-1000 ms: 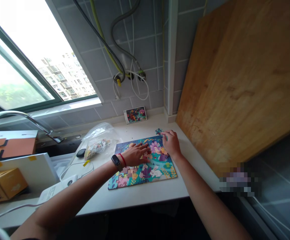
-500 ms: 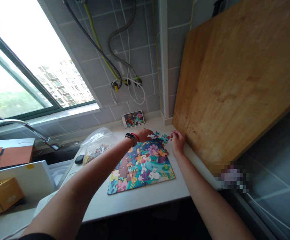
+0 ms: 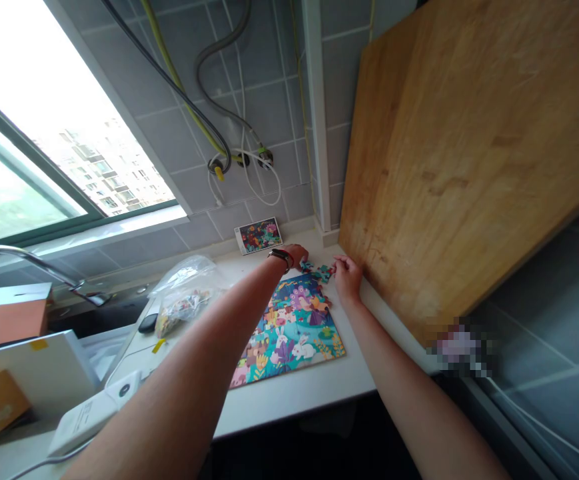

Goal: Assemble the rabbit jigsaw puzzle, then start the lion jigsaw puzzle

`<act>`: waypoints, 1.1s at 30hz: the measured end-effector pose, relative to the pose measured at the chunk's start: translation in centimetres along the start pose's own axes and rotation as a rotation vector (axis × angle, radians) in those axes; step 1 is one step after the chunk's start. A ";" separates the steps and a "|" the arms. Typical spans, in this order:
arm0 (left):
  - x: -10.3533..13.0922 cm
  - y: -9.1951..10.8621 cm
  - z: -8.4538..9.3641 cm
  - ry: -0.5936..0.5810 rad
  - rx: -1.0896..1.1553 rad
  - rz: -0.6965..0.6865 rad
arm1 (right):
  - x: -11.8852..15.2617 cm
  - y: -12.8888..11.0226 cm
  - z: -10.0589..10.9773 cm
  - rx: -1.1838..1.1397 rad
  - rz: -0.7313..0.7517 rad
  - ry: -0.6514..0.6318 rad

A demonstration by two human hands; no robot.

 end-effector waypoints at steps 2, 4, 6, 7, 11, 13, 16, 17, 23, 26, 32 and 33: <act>0.2 -0.1 0.2 -0.026 -0.019 0.065 | 0.1 -0.2 0.1 -0.019 -0.020 0.010; 0.6 -0.1 0.6 -0.042 -0.032 0.115 | 0.1 -0.3 0.1 -0.032 -0.030 0.010; 1.1 -0.1 0.9 -0.051 -0.037 0.147 | 0.1 -0.4 0.1 -0.039 -0.034 0.007; 1.2 -0.1 1.0 -0.057 -0.038 0.160 | 0.1 -0.5 0.0 -0.041 -0.036 0.005; 1.7 -0.2 1.3 -0.060 -0.031 0.198 | 0.1 -0.5 0.0 -0.040 -0.038 -0.010; 1.8 -0.4 1.4 -0.044 -0.021 0.217 | 0.1 -0.6 0.0 -0.036 -0.037 -0.017; 2.2 -0.7 1.5 -0.022 0.008 0.236 | 0.2 -0.6 0.0 -0.029 -0.034 -0.020; 2.3 -0.8 1.4 -0.019 0.022 0.241 | 0.2 -0.6 0.0 -0.028 -0.033 -0.021; 2.3 -1.3 1.1 -0.019 0.115 0.280 | 0.1 -0.6 -0.1 -0.030 -0.036 -0.030; 2.4 -1.6 0.9 -0.017 0.168 0.296 | 0.1 -0.5 -0.1 -0.025 -0.040 -0.036; 3.6 -2.6 0.5 0.002 0.330 0.323 | 0.0 -0.4 -0.1 0.019 -0.039 -0.040; 3.9 -2.7 0.3 -0.004 0.369 0.321 | 0.0 -0.3 0.0 0.028 -0.036 -0.041</act>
Point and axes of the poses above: each hand's wrist, its own x-axis away from the middle knuckle, its own z-axis out of the back of the hand, y = z × x, the point moved 6 cm from there along -x, towards the middle knuckle, and after that the axes turned 7 degrees about z, right-handed, at the moved point
